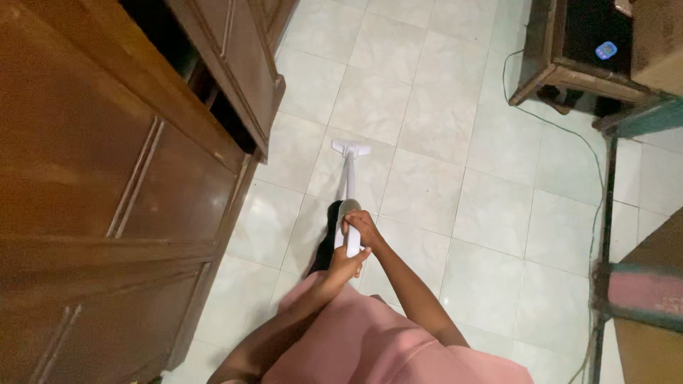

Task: The person vacuums the tiled floor using a handheld vacuum cleaner.

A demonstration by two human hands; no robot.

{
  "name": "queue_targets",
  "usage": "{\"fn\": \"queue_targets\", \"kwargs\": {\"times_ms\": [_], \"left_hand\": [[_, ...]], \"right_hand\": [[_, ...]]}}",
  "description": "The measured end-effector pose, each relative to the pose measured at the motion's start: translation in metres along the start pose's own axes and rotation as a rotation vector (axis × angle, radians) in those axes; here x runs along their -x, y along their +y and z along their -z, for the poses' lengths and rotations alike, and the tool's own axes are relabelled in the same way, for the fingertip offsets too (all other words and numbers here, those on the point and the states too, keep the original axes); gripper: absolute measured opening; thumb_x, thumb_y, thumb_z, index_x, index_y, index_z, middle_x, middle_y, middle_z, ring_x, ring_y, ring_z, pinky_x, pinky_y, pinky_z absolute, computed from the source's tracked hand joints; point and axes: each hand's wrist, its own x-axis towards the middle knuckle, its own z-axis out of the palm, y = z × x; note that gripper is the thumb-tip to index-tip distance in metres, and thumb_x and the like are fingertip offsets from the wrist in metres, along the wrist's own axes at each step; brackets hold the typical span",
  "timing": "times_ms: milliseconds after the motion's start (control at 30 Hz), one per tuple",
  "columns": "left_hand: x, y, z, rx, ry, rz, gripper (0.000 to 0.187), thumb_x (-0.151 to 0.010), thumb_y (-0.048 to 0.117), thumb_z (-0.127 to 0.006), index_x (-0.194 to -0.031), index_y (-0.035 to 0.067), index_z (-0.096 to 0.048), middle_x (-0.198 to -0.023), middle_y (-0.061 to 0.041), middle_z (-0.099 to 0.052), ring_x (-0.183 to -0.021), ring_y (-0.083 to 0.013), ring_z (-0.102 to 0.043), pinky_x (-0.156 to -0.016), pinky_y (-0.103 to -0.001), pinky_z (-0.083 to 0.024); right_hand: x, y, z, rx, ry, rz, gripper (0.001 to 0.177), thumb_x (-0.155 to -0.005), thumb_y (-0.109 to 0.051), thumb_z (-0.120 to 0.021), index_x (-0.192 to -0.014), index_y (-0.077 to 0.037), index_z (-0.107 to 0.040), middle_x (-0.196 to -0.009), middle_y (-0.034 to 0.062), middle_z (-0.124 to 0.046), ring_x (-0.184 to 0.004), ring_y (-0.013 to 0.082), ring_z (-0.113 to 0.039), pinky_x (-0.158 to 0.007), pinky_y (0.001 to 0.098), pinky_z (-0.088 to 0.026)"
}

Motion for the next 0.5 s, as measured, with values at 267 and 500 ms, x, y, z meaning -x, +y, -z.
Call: {"fn": "queue_targets", "kwargs": {"times_ms": [267,500], "left_hand": [[-0.132,0.105,-0.005,0.018,-0.08,-0.03,0.031,-0.092,0.025,-0.079,-0.091,-0.001,-0.063,-0.056,-0.002,-0.054,-0.042,-0.0107,-0.048,-0.039,-0.029,-0.04],[-0.223,0.214,-0.007,-0.066,-0.028,-0.022,0.025,-0.091,0.027,-0.076,-0.093,0.004,-0.065,-0.057,0.0,-0.053,-0.043,-0.0103,-0.048,-0.04,-0.029,-0.041]], "right_hand": [[-0.14,-0.053,0.072,-0.011,-0.008,-0.013,0.039,-0.098,-0.024,-0.054,-0.069,-0.001,-0.065,-0.068,0.0106,-0.064,-0.062,0.0187,-0.06,-0.06,0.0329,-0.05],[-0.267,-0.096,0.117,-0.051,-0.025,-0.076,0.043,-0.1,-0.028,-0.055,-0.07,0.0,-0.067,-0.07,0.0105,-0.067,-0.063,0.0192,-0.062,-0.061,0.0327,-0.052]]}}
